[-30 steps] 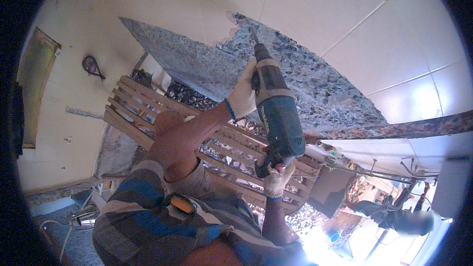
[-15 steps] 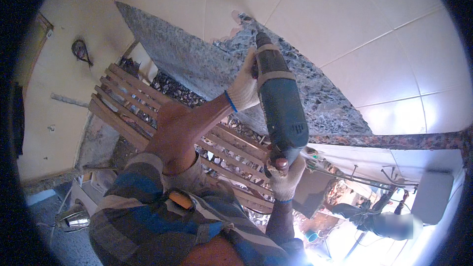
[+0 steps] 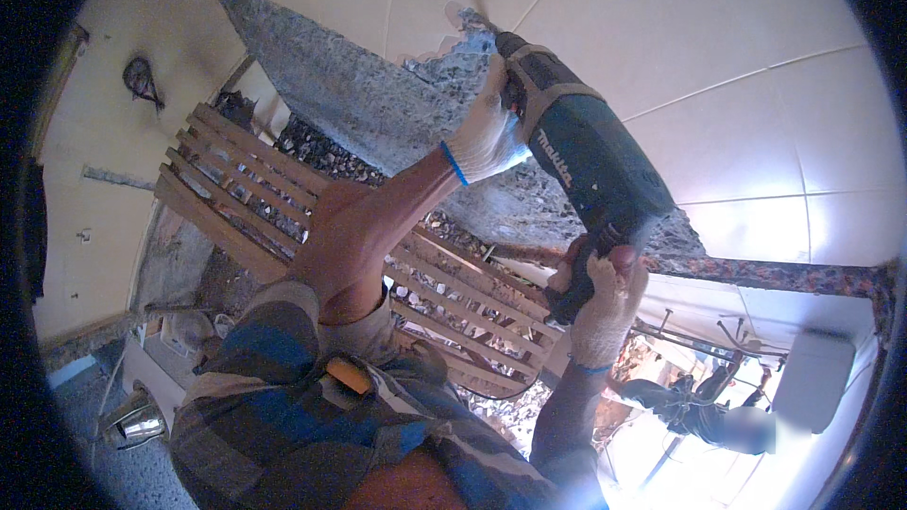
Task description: The person uses a demolition hammer to break tiles and mortar from a wall. The person holds the tool with both hands and repeatedly strikes the wall surface, causing debris to fall.
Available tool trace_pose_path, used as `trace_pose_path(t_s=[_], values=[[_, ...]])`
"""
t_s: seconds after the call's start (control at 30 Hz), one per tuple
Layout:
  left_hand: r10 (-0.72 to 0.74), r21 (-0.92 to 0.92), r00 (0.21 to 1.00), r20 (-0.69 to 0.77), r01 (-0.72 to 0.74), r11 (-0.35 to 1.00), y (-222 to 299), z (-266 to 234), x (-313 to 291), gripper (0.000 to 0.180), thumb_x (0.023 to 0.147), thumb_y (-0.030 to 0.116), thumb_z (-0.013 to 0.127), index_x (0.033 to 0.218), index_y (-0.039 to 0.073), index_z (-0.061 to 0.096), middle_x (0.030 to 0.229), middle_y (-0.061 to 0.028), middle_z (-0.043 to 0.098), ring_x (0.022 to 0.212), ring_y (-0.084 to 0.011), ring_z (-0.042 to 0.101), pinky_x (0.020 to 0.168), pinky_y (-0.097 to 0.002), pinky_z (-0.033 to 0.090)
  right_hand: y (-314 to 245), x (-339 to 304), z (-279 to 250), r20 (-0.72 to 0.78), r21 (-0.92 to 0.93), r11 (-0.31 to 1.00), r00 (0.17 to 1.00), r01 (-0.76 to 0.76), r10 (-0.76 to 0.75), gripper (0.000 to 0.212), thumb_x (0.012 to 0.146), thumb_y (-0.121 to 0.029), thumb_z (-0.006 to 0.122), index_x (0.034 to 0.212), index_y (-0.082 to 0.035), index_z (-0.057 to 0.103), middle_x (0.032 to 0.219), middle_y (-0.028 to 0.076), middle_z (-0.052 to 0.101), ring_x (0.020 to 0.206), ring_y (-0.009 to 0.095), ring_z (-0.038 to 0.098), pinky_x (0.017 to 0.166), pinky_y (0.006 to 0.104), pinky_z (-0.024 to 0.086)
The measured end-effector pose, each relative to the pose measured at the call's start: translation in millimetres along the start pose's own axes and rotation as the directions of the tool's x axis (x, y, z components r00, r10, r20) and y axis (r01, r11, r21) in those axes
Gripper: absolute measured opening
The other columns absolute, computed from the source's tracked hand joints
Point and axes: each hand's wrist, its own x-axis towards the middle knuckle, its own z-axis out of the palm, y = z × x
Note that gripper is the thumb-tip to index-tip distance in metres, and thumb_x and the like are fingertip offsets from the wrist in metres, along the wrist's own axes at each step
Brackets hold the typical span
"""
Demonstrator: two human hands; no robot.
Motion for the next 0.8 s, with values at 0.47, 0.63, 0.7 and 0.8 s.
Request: trace_pose_path(t_s=[0.47, 0.63, 0.7, 0.8], values=[[0.018, -0.224, 0.991, 0.136, 0.013, 0.974, -8.5, 10.6, -12.1, 0.070, 0.104, 0.071, 0.040, 0.142, 0.016, 0.060, 0.145, -0.0093, 0.065, 0.135, -0.0265, 0.060, 0.117, -0.0488, 0.048, -34.1, -11.9, -3.4, 0.156, -0.265, 0.944, 0.975, 0.196, -0.158, 0.044, 0.083, -0.027, 0.067, 0.106, 0.010, 0.070, 0.074, 0.010, 0.068, 0.062, 0.017, 0.063, 0.058, 0.0297, 0.049], [-0.022, -0.387, 0.996, -0.084, -0.012, 0.922, -11.0, -4.2, -21.6, 0.087, 0.099, 0.083, 0.032, 0.146, 0.014, 0.057, 0.147, -0.0163, 0.061, 0.136, -0.0345, 0.058, 0.119, -0.0554, 0.045, 3.9, -9.2, -2.8, 0.213, -0.313, 0.933, 0.971, 0.176, -0.112, 0.043, 0.085, -0.029, 0.069, 0.106, 0.009, 0.071, 0.076, 0.009, 0.069, 0.065, 0.017, 0.064, 0.062, 0.0320, 0.051], [0.011, -0.297, 0.992, -0.126, -0.048, 0.954, -12.7, -7.6, -26.2, 0.090, 0.098, 0.085, 0.031, 0.147, 0.013, 0.056, 0.148, -0.0172, 0.061, 0.136, -0.0357, 0.058, 0.119, -0.0573, 0.045, 23.2, -13.0, -2.8, 0.193, -0.263, 0.955, 0.977, 0.137, -0.087, 0.040, 0.087, -0.028, 0.068, 0.104, 0.008, 0.071, 0.074, 0.009, 0.068, 0.065, 0.016, 0.064, 0.062, 0.0308, 0.051], [0.015, -0.228, 0.986, -0.163, -0.052, 0.972, -13.2, -10.4, -29.5, 0.094, 0.096, 0.087, 0.029, 0.147, 0.013, 0.056, 0.148, -0.0175, 0.060, 0.137, -0.0372, 0.057, 0.119, -0.0594, 0.043, 42.2, -13.6, -3.7, 0.192, -0.153, 0.983, 0.979, 0.101, -0.071, 0.038, 0.088, -0.026, 0.067, 0.106, 0.009, 0.070, 0.075, 0.009, 0.068, 0.064, 0.017, 0.064, 0.061, 0.0306, 0.050]])
